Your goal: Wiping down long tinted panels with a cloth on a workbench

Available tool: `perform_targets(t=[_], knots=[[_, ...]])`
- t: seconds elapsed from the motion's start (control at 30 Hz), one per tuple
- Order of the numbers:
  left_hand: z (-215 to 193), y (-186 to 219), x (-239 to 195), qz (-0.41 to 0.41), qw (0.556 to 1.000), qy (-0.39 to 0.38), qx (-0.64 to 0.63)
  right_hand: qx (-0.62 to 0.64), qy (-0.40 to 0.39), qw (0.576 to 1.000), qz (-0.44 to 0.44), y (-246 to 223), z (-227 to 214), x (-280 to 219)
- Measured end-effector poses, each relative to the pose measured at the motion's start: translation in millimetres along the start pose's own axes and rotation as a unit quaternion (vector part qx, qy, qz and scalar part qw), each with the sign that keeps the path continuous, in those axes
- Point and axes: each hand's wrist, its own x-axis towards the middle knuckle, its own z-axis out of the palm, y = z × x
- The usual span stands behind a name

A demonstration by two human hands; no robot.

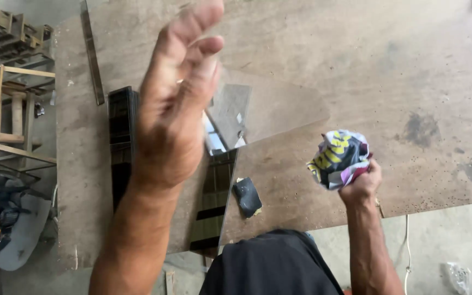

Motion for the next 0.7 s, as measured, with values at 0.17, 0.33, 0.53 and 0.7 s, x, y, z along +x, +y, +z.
perform_targets(t=[0.17, 0.33, 0.53, 0.7], knots=[[28, -7, 13, 0.204, 0.972, 0.035, 0.114, 0.082, -0.006, 0.987, 0.140, 23, -31, -10], [37, -21, 21, 0.303, 0.896, -0.012, 0.324, 0.172, -0.141, 0.954, 0.200, 27, -30, -30], [32, -2, 19, 0.393, 0.828, 0.021, 0.401, 0.221, -0.268, 0.904, 0.248, 21, -13, -45], [4, 4, -3, 0.360, 0.889, 0.036, 0.280, 0.093, -0.279, 0.948, 0.122, -34, 41, -52]])
